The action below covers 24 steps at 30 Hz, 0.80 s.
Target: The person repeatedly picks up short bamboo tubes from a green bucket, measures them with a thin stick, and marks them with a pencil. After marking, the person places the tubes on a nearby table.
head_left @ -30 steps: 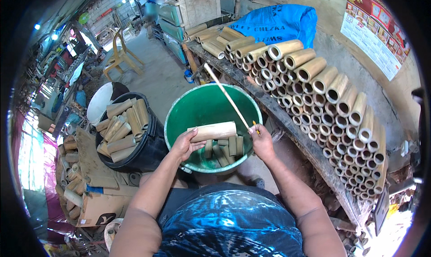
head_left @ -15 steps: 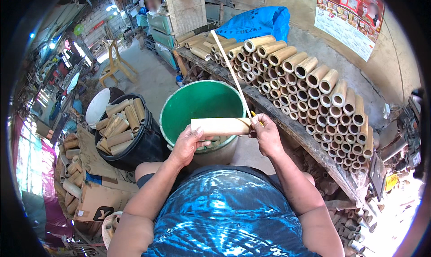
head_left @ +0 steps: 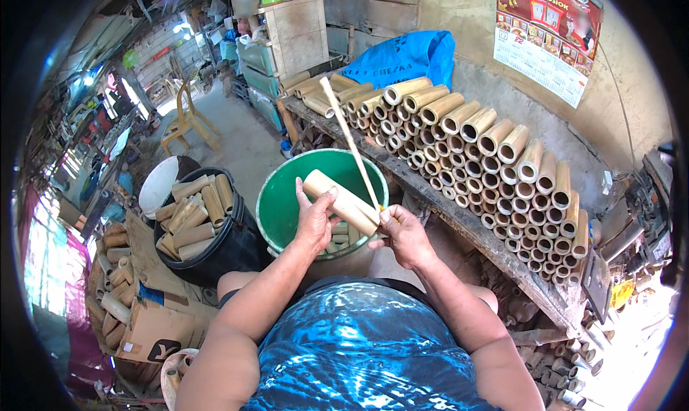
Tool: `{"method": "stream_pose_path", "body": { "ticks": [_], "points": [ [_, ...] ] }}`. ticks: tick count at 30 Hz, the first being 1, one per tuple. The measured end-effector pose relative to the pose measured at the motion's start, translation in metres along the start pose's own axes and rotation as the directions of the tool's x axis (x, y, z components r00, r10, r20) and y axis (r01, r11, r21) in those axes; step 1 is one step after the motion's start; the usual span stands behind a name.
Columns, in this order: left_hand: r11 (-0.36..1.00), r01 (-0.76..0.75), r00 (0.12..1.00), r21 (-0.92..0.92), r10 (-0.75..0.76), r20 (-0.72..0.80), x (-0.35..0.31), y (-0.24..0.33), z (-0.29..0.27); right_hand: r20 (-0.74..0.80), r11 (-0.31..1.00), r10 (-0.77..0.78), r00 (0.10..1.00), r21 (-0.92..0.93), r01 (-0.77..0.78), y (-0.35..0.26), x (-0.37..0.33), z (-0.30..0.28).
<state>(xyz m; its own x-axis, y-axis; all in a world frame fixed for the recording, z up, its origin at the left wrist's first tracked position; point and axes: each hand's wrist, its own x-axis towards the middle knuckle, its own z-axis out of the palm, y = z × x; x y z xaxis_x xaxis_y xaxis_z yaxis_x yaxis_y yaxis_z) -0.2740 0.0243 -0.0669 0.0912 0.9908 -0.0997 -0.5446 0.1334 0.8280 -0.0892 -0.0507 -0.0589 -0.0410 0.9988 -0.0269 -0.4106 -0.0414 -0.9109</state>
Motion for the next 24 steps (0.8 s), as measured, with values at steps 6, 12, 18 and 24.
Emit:
{"method": "stream_pose_path", "body": {
  "ticks": [6,12,18,24],
  "points": [
    [0.873,0.487,0.860,0.010,-0.481,0.170,0.033,0.022,-0.008,-0.075,0.640,-0.387,0.919,-0.739,0.209,-0.029,0.019,-0.031],
    [0.848,0.427,0.638,0.313,-0.528,0.560,-0.027,0.005,0.001,-0.035,0.856,-0.203,0.978,-0.491,0.160,-0.026,0.027,-0.035],
    [0.761,0.072,0.765,0.644,-0.457,0.454,-0.081,0.024,-0.014,0.071,0.677,-0.029,0.997,-0.732,0.071,-0.025,-0.019,-0.048],
    [0.693,-0.367,0.907,0.621,0.118,0.405,-0.106,0.021,-0.042,0.115,0.734,-0.088,0.989,-0.663,0.143,-0.031,-0.045,-0.036]
  ]
}}
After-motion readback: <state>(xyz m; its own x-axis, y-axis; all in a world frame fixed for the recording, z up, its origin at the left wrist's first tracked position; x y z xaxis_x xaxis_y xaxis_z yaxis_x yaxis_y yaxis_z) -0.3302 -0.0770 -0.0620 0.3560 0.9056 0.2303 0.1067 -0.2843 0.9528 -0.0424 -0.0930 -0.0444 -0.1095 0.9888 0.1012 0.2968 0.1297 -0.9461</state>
